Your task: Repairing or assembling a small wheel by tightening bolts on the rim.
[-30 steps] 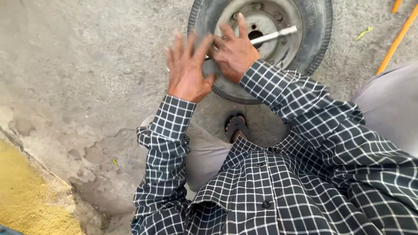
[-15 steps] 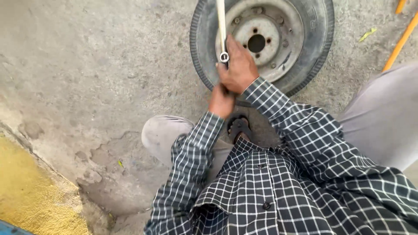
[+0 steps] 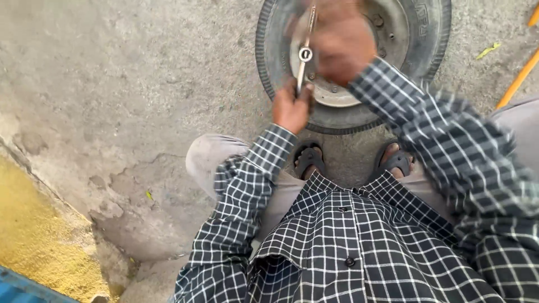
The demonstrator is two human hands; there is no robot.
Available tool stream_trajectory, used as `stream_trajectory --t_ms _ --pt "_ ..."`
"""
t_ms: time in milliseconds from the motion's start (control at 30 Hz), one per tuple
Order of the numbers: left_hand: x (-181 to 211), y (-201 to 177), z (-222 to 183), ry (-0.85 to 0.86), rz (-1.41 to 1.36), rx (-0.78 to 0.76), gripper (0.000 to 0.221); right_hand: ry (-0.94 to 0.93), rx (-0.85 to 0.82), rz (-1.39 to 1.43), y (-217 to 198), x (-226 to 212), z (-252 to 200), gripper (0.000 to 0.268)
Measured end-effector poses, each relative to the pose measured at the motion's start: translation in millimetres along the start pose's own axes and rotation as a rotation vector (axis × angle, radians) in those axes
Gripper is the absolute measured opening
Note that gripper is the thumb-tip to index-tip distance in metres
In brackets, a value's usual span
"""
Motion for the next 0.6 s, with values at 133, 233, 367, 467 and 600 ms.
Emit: stream_trajectory --t_ms 133,233,367,467,600 --pt "-36.5 51.4 9.9 0.170 -0.921 0.105 0.027 0.472 0.337 0.769 -28.4 42.8 -35.0 0.057" --pt "-17.5 56.7 -2.6 0.459 -1.042 0.185 0.027 0.519 -0.089 0.932 31.5 23.6 -15.2 0.082" --pt "21.5 64.2 -71.1 0.107 -0.149 -0.294 0.037 0.461 -0.300 0.702 32.3 16.1 6.2 0.060" --pt "53.4 47.2 -107.3 0.025 0.102 -0.536 0.041 0.014 -0.171 0.084 -4.2 -17.1 17.5 0.012" --pt "93.5 -46.4 -100.1 0.463 -0.142 -0.231 0.024 -0.114 -0.109 0.062 -4.5 -26.8 4.8 0.009"
Point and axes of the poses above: each hand's wrist, its own z-axis towards the middle knuckle, its own y-axis out of the palm, x = y × z, the point moved 10 cm from there along z, towards the middle knuckle, and after that the axes turned 11 degrees about -x, right-handed, at the moved point
